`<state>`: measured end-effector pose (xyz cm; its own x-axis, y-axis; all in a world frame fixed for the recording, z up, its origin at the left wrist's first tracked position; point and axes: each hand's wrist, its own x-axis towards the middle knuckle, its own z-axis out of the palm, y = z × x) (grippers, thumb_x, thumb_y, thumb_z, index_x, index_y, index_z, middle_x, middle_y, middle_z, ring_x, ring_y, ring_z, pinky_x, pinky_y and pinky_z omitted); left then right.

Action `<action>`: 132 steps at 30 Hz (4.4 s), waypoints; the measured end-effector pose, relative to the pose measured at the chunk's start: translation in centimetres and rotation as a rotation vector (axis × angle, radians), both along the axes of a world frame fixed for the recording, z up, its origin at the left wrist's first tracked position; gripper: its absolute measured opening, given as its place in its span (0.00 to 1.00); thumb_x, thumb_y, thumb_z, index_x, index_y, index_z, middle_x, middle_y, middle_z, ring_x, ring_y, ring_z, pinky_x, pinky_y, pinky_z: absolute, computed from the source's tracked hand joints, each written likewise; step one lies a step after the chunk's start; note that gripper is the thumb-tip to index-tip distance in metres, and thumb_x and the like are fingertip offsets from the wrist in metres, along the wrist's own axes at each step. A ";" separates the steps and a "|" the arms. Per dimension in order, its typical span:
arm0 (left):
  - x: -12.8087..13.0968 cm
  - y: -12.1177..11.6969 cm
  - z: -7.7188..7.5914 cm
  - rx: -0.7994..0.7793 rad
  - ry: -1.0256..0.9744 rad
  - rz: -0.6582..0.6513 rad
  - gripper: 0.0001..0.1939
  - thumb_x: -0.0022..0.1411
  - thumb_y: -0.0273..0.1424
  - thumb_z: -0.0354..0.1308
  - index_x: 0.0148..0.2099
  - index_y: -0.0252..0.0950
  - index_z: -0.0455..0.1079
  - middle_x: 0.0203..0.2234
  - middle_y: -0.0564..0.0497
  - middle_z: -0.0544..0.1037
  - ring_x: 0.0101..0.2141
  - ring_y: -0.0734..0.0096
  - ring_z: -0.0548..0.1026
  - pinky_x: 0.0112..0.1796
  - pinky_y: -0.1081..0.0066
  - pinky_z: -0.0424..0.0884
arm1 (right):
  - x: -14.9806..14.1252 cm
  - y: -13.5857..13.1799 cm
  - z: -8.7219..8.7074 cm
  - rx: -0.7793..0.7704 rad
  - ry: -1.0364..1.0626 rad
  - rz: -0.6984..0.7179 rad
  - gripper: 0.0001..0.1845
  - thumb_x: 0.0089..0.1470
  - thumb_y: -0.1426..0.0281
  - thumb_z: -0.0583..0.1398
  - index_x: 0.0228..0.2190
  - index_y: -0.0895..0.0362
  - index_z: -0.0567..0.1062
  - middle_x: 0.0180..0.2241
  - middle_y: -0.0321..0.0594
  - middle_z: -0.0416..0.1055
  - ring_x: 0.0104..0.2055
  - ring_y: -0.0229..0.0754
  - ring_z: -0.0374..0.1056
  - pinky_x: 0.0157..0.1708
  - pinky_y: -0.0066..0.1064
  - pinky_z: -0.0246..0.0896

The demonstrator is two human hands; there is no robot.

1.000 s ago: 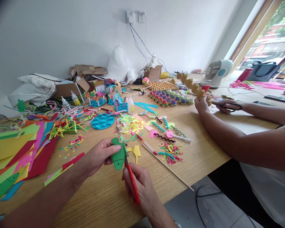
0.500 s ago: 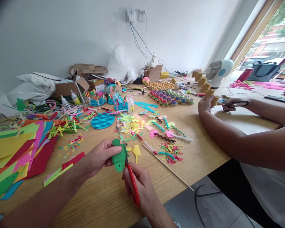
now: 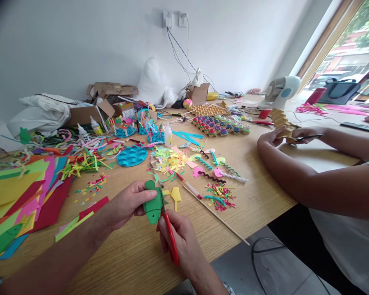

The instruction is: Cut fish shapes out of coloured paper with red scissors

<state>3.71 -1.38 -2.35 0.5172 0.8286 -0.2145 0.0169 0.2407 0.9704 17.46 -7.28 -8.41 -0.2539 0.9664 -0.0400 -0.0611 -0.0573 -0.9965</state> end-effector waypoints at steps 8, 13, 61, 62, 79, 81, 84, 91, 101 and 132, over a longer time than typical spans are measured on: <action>-0.1 0.1 -0.3 -0.030 0.012 0.002 0.13 0.48 0.39 0.56 0.24 0.34 0.60 0.15 0.59 0.61 0.15 0.85 0.54 0.16 0.82 0.48 | 0.0 -0.1 0.0 -0.020 -0.015 -0.018 0.28 0.49 0.45 0.52 0.18 0.57 0.62 0.11 0.28 0.54 0.13 0.31 0.48 0.14 0.23 0.41; -0.1 0.1 -0.3 -0.045 0.027 0.012 0.14 0.47 0.40 0.56 0.25 0.34 0.60 0.16 0.58 0.62 0.15 0.85 0.55 0.16 0.82 0.49 | -0.1 -0.1 0.1 -0.035 -0.023 -0.012 0.28 0.48 0.44 0.52 0.18 0.56 0.62 0.11 0.28 0.54 0.13 0.30 0.47 0.14 0.23 0.40; -0.4 0.3 -0.2 -0.071 0.039 -0.059 0.12 0.45 0.37 0.57 0.26 0.35 0.61 0.15 0.60 0.61 0.15 0.85 0.54 0.14 0.81 0.45 | 0.7 0.1 0.2 -0.009 -0.016 0.062 0.27 0.50 0.46 0.52 0.20 0.57 0.65 0.13 0.30 0.57 0.16 0.33 0.51 0.17 0.25 0.45; -0.4 0.3 -0.2 -0.072 0.039 -0.059 0.12 0.44 0.37 0.57 0.26 0.35 0.61 0.15 0.59 0.61 0.15 0.85 0.54 0.14 0.81 0.45 | 0.7 0.1 0.2 -0.014 -0.017 0.061 0.27 0.50 0.46 0.52 0.20 0.57 0.65 0.13 0.30 0.57 0.16 0.33 0.51 0.17 0.25 0.45; -0.6 0.4 -0.1 -0.094 0.068 -0.072 0.12 0.43 0.38 0.58 0.26 0.34 0.63 0.16 0.58 0.64 0.16 0.84 0.57 0.16 0.80 0.48 | 0.7 -0.1 0.4 -0.023 -0.004 0.071 0.26 0.51 0.47 0.52 0.19 0.57 0.65 0.13 0.30 0.57 0.15 0.33 0.51 0.15 0.25 0.43; -0.7 0.4 0.0 -0.103 0.072 -0.076 0.12 0.43 0.37 0.58 0.27 0.34 0.64 0.17 0.57 0.65 0.17 0.84 0.58 0.16 0.81 0.49 | 0.8 -0.2 0.4 -0.029 -0.005 0.075 0.26 0.51 0.47 0.52 0.19 0.57 0.65 0.12 0.30 0.56 0.15 0.33 0.50 0.15 0.25 0.43; -0.9 0.5 0.1 -0.095 0.075 -0.105 0.11 0.44 0.36 0.57 0.26 0.34 0.64 0.16 0.58 0.63 0.16 0.84 0.56 0.16 0.80 0.48 | 0.9 -0.2 0.3 -0.043 -0.005 0.093 0.26 0.50 0.47 0.52 0.19 0.56 0.64 0.12 0.30 0.56 0.14 0.33 0.49 0.14 0.25 0.42; -1.6 0.9 0.3 -0.055 0.070 -0.220 0.12 0.46 0.37 0.57 0.24 0.34 0.62 0.15 0.58 0.61 0.15 0.84 0.54 0.15 0.79 0.45 | 1.0 -0.3 0.7 -0.056 -0.043 0.123 0.27 0.50 0.46 0.51 0.18 0.56 0.64 0.11 0.30 0.56 0.14 0.33 0.49 0.14 0.25 0.41; -2.9 1.8 0.4 -0.042 0.120 -0.297 0.11 0.48 0.35 0.56 0.25 0.33 0.61 0.16 0.58 0.63 0.16 0.85 0.55 0.15 0.81 0.47 | 1.4 0.2 0.8 -0.074 -0.072 0.174 0.27 0.50 0.46 0.52 0.18 0.56 0.63 0.12 0.30 0.56 0.14 0.32 0.50 0.14 0.24 0.42; -7.7 3.9 5.4 0.390 0.512 -0.008 0.04 0.48 0.28 0.55 0.29 0.35 0.65 0.21 0.57 0.65 0.23 0.79 0.64 0.22 0.77 0.57 | -3.7 9.3 5.7 0.295 0.093 -0.099 0.10 0.38 0.69 0.63 0.23 0.55 0.66 0.20 0.29 0.63 0.20 0.34 0.56 0.20 0.26 0.52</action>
<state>-4.03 2.52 3.01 0.4358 0.8920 -0.1198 0.5020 -0.1304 0.8550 13.75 2.00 -2.75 -0.1477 0.9531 0.2642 -0.1438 0.2436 -0.9592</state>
